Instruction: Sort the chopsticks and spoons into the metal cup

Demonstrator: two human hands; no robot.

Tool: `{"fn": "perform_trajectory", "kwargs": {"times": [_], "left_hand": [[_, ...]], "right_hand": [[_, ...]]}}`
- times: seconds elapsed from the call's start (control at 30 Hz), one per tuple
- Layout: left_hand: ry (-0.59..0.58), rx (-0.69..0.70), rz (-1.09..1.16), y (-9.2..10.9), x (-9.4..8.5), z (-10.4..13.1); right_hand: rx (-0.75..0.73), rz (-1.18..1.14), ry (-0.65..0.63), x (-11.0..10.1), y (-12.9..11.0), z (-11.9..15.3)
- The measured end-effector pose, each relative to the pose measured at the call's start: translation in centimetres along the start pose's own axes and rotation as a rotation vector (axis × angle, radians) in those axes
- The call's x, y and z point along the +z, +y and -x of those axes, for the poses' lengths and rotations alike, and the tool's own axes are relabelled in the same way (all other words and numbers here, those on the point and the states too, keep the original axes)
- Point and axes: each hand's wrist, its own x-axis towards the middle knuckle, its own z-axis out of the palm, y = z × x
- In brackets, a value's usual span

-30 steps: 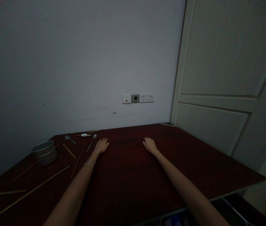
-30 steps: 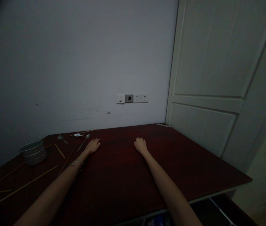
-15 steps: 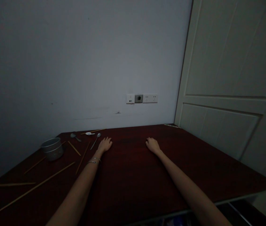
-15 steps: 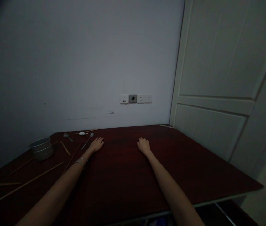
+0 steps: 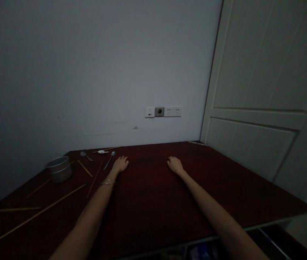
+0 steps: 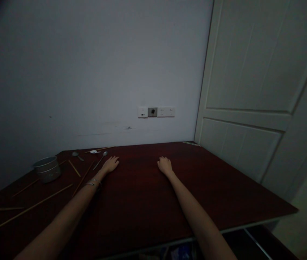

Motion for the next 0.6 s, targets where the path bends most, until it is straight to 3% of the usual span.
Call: {"fn": "perform_trajectory", "kwargs": {"times": [0.33,0.47,0.6], "left_hand": [[-0.006,-0.005,0.067,0.4,-0.8,0.3],[0.022,0.008,0.14,1.1,-2.9,0.1],[0.077,0.087,0.218,1.5,-6.4,0.3]], "right_hand": [[0.031,0.013,-0.057,-0.7,-0.6,-0.1],[0.005,0.012,-0.1,-1.3,-0.8,-0.6],[-0.102,-0.024,-0.138,-2.2,-1.6,-1.8]]}}
